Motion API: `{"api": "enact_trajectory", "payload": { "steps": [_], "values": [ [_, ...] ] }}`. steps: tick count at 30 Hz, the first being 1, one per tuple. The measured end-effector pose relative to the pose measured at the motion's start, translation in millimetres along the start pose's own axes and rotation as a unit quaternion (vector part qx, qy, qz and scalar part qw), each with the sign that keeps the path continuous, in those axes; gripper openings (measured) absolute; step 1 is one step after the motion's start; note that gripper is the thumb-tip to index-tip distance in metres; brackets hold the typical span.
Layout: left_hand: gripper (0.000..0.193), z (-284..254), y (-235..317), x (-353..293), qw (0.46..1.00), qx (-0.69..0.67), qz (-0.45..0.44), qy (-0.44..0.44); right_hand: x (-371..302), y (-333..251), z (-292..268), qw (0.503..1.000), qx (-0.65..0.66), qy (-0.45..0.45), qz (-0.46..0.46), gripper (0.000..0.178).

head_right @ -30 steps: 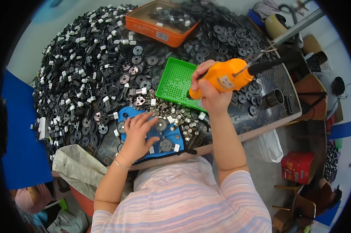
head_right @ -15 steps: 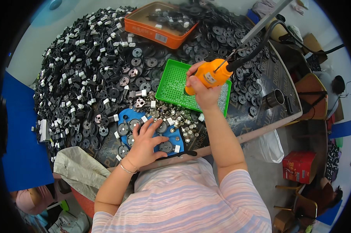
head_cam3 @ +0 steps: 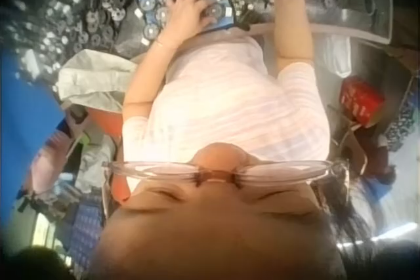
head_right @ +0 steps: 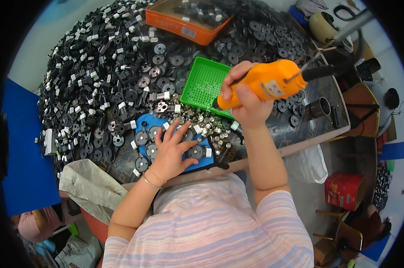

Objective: Assembling small mechanical components into a blue fixture and securing them with an electric screwdriver.

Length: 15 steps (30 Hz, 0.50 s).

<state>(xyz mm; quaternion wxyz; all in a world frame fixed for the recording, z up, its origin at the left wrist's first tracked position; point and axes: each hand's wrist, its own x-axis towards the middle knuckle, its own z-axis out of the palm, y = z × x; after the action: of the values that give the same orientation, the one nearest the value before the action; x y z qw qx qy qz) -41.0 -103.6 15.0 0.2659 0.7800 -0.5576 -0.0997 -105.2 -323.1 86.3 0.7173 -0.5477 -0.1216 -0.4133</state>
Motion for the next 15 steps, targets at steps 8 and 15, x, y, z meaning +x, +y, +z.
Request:
{"api": "enact_trajectory", "payload": {
  "steps": [8,15],
  "values": [
    [0.046,2.1,-1.6,2.6,1.000,-0.002,-0.003,0.010,-50.8,-20.0,33.8,0.987,-0.009,-0.085,0.135,0.034],
    [0.047,1.2,-0.8,3.6,1.000,0.016,-0.005,-0.010,-61.7,-14.1,37.1,0.984,-0.031,-0.093,0.148,0.034]
  ]
}}
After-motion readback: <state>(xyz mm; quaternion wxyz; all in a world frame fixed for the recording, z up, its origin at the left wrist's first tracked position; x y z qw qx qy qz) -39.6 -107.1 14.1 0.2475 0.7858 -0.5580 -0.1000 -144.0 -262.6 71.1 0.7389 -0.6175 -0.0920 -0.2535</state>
